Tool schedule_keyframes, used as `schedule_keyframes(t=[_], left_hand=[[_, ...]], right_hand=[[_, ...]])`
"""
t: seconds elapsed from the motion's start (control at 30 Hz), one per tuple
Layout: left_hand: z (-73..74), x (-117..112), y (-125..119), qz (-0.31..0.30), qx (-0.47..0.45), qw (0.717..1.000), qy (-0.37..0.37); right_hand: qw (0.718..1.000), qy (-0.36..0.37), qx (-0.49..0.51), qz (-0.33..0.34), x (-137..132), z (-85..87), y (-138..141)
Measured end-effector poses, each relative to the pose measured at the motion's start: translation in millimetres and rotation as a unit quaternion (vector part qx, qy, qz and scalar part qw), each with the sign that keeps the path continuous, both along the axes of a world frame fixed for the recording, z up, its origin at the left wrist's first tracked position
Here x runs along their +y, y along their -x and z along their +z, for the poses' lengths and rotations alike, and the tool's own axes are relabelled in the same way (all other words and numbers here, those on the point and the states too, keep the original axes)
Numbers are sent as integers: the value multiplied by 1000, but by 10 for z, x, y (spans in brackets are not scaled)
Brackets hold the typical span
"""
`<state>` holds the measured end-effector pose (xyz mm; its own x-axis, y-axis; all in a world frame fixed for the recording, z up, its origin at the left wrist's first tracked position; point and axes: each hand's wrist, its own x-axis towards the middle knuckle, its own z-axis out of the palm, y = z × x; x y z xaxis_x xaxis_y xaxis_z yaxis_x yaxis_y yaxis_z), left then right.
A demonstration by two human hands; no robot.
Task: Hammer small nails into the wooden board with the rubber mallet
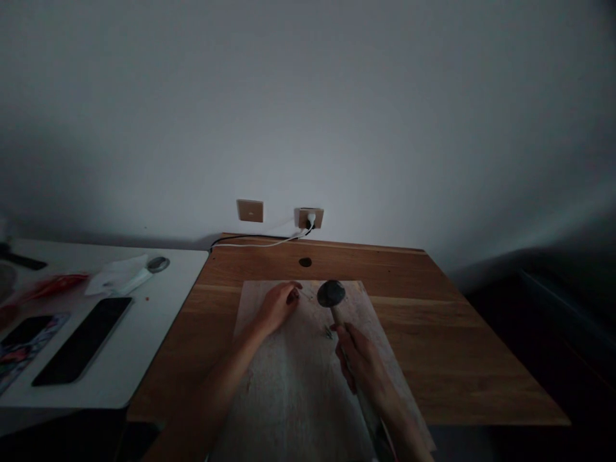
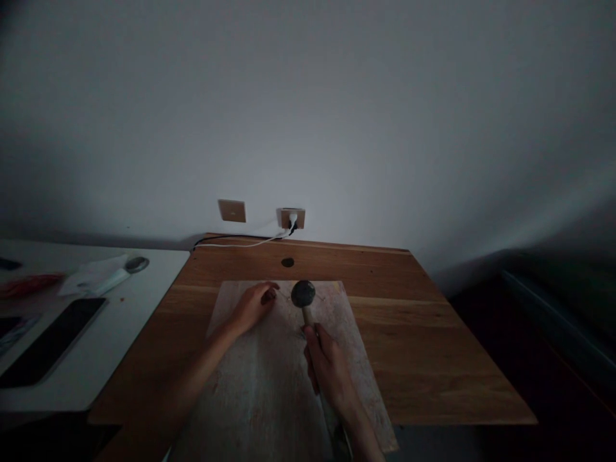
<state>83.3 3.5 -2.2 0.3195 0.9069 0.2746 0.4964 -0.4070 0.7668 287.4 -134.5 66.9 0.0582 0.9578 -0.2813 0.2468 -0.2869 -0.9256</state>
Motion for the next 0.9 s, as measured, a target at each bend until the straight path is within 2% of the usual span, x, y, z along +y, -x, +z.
schedule_keyframes(t=[0.1,0.27,0.53,0.9], left_hand=[[30,-13,0,3,-2,1000,12],[79,-40,10,13,23,1000,2],[100,-36,18,26,18,999,7],[64,-52,19,8,-25,999,30]], right_hand=[[999,-8,-1,36,148,29,136],[997,-13,-3,78,278,-34,280],[997,-26,-23,73,276,-113,373],[998,-18,-32,54,279,-152,356]])
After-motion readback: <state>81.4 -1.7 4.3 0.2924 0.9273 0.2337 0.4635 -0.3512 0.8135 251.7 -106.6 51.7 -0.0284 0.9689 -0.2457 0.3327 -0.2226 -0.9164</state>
